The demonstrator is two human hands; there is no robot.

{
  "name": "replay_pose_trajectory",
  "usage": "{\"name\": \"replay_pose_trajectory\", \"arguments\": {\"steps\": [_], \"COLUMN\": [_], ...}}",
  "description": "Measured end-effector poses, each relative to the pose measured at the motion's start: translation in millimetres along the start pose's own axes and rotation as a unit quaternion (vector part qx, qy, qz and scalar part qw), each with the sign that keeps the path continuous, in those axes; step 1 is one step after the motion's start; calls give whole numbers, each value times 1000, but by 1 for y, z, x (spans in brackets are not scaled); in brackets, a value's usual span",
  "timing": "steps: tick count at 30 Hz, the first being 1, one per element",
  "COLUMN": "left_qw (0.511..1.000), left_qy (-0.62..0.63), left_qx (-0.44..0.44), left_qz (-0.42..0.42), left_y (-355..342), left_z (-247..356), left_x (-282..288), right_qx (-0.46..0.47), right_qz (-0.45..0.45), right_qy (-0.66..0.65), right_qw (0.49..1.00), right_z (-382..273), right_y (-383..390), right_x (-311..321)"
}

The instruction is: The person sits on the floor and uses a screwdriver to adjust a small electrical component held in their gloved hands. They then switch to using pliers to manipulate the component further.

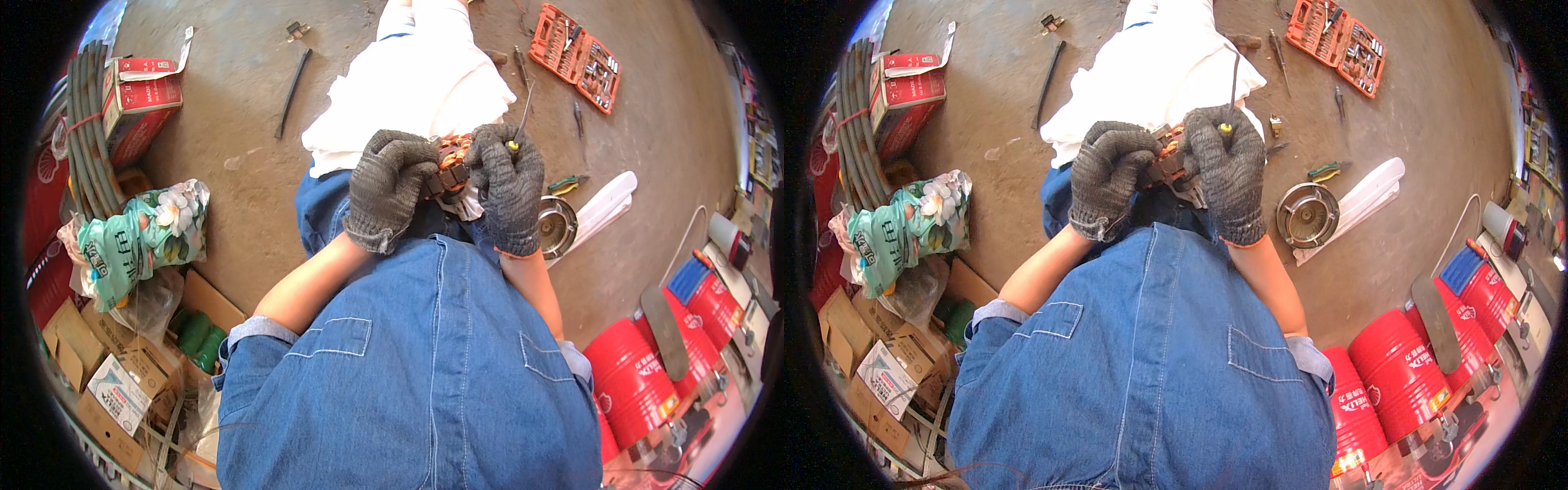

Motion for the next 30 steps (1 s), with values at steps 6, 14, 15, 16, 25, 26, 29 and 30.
{"name": "replay_pose_trajectory", "arguments": {"steps": [6,14,15,16,25,26,29,30], "left_qw": [998,974,957,936,984,991,992,992], "left_qy": [41,157,213,267,113,58,37,22], "left_qx": [35,153,186,219,79,43,23,19], "left_qz": [-15,-57,-65,-72,-116,-117,-115,-123], "left_y": [3,1,3,3,2,0,-3,-4], "left_z": [-8,-22,-28,-33,-16,-15,-17,-17], "left_x": [2,0,-2,-3,12,13,15,16], "right_qx": [3,42,37,32,19,40,87,100], "right_qz": [-38,6,5,4,-17,-27,-69,-82], "right_qy": [-130,97,108,119,145,144,231,231], "right_qw": [991,994,993,992,989,988,967,964], "right_z": [-2,-12,-10,-8,7,6,-2,-2], "right_y": [-6,-11,-7,-4,15,17,19,19], "right_x": [0,21,20,20,16,14,4,3]}}
Point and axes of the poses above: each hand's wrist, its own y-axis away from the middle knuckle, its own x-axis out of the back of the hand, z = x × y, the point moved 4 cm from there along -y, towards the middle knuckle, and after that the axes turned 8 degrees about x, right-handed, at the moved point
